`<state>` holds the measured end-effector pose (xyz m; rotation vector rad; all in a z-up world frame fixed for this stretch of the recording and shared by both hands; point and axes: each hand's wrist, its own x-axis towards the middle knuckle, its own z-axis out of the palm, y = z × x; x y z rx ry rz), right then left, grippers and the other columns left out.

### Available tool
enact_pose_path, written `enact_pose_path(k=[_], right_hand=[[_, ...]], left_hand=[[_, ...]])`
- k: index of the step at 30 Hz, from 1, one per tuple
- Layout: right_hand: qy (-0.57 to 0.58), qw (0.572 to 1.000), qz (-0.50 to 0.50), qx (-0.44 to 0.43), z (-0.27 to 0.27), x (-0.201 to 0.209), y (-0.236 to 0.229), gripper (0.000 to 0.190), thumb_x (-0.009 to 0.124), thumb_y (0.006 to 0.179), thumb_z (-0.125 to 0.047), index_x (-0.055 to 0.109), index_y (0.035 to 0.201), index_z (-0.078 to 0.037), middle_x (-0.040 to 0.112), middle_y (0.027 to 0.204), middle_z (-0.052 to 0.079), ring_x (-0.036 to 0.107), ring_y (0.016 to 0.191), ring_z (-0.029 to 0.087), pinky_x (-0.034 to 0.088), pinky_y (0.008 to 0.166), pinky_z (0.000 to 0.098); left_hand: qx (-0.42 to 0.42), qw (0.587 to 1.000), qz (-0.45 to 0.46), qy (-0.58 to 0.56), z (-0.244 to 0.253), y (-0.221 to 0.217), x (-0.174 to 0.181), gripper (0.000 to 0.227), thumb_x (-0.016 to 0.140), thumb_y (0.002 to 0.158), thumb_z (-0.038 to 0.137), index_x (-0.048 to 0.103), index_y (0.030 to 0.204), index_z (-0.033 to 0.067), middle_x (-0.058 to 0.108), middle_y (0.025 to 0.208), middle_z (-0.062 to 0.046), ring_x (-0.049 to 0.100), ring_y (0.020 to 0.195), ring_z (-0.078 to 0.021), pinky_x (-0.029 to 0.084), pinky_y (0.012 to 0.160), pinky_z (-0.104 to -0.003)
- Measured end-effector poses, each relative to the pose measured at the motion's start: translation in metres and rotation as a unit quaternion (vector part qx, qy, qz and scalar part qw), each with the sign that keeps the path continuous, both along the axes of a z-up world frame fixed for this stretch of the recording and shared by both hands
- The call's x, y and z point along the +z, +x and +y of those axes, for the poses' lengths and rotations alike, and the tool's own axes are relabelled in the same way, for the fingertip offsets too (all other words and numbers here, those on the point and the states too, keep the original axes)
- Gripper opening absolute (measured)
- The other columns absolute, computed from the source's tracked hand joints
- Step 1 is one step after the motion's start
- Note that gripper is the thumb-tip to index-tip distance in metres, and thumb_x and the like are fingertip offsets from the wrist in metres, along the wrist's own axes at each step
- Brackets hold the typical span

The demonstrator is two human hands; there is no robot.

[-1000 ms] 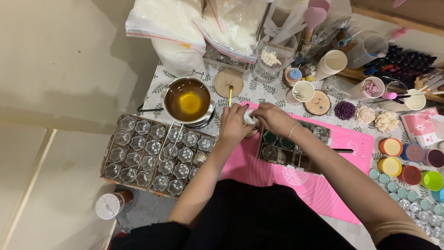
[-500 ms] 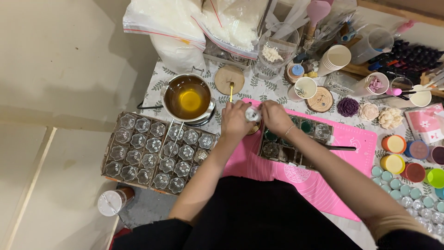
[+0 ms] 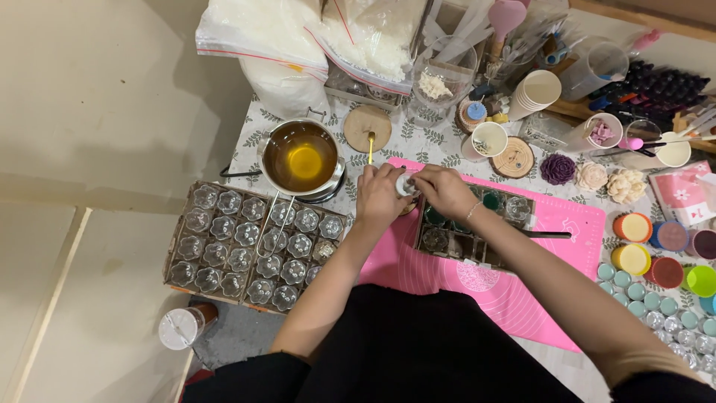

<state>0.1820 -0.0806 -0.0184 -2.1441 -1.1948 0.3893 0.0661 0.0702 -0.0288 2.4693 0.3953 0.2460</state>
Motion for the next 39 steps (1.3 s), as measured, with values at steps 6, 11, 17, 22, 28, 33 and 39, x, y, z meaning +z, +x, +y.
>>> enact_pose_path(k=[6,11,17,22,28,33,39], right_hand=[[0.032,0.912,0.290,-0.287,0.003,-0.027,-0.019,0.025,0.053,0.103,-0.012,0.075,0.111,-0.002,0.070,0.087,0.017,0.064,0.071,0.031,0.049,0.070,0.0417],[0.078,0.933,0.310,-0.167,0.005,-0.008,-0.020,0.019,0.054,0.100,-0.009,0.067,0.111,-0.001,0.072,0.088,0.012,0.066,0.076,0.021,0.051,0.071,0.0353],[0.053,0.993,-0.100,-0.036,0.010,-0.021,-0.018,0.014,0.059,0.095,-0.006,0.068,0.103,0.002,0.070,0.095,0.022,0.065,0.091,0.041,0.052,0.086,0.0476],[-0.033,0.985,-0.121,-0.121,0.023,-0.046,-0.023,0.012,0.059,0.095,-0.007,0.064,0.095,0.003,0.068,0.094,0.027,0.065,0.094,0.045,0.052,0.090,0.0511],[-0.049,0.986,0.084,-0.134,0.023,0.017,-0.017,0.024,0.060,0.093,-0.016,0.062,0.107,0.004,0.070,0.088,0.026,0.070,0.080,0.043,0.055,0.073,0.0499],[-0.057,0.997,-0.035,-0.045,0.008,0.002,0.005,0.018,0.063,0.096,-0.017,0.072,0.097,-0.002,0.071,0.084,0.021,0.069,0.081,0.042,0.054,0.074,0.0488],[0.002,0.981,0.035,-0.189,0.013,-0.011,-0.012,0.025,0.059,0.099,-0.016,0.071,0.089,0.004,0.071,0.075,0.021,0.071,0.070,0.037,0.055,0.069,0.0451]], left_hand=[[-0.005,1.000,-0.004,-0.001,0.001,-0.002,-0.004,0.062,0.089,0.067,0.026,0.071,0.125,0.0123,0.065,0.121,-0.003,0.053,0.113,-0.0295,0.043,0.098,-0.043],[-0.004,1.000,-0.002,0.007,0.001,-0.002,-0.004,0.060,0.088,0.067,0.026,0.072,0.123,0.0126,0.065,0.119,-0.003,0.053,0.113,-0.0295,0.042,0.097,-0.044],[-0.012,1.000,-0.005,-0.006,0.001,-0.002,-0.005,0.059,0.088,0.067,0.023,0.072,0.122,0.0101,0.065,0.119,-0.004,0.054,0.109,-0.0300,0.046,0.099,-0.042],[-0.014,1.000,0.005,-0.012,0.000,-0.001,-0.004,0.060,0.088,0.067,0.020,0.071,0.123,0.0092,0.064,0.118,-0.004,0.054,0.108,-0.0300,0.048,0.101,-0.039],[-0.017,1.000,0.021,-0.012,0.004,-0.003,0.001,0.064,0.088,0.067,0.020,0.070,0.127,0.0086,0.063,0.123,-0.005,0.051,0.112,-0.0316,0.046,0.101,-0.042],[-0.026,0.999,0.018,-0.012,0.003,-0.001,0.002,0.063,0.088,0.070,0.026,0.069,0.127,0.0093,0.064,0.123,-0.005,0.053,0.112,-0.0315,0.046,0.103,-0.041],[-0.020,1.000,0.010,-0.007,0.003,-0.001,0.005,0.061,0.088,0.068,0.023,0.071,0.124,0.0090,0.064,0.123,-0.006,0.053,0.111,-0.0317,0.044,0.103,-0.041]])
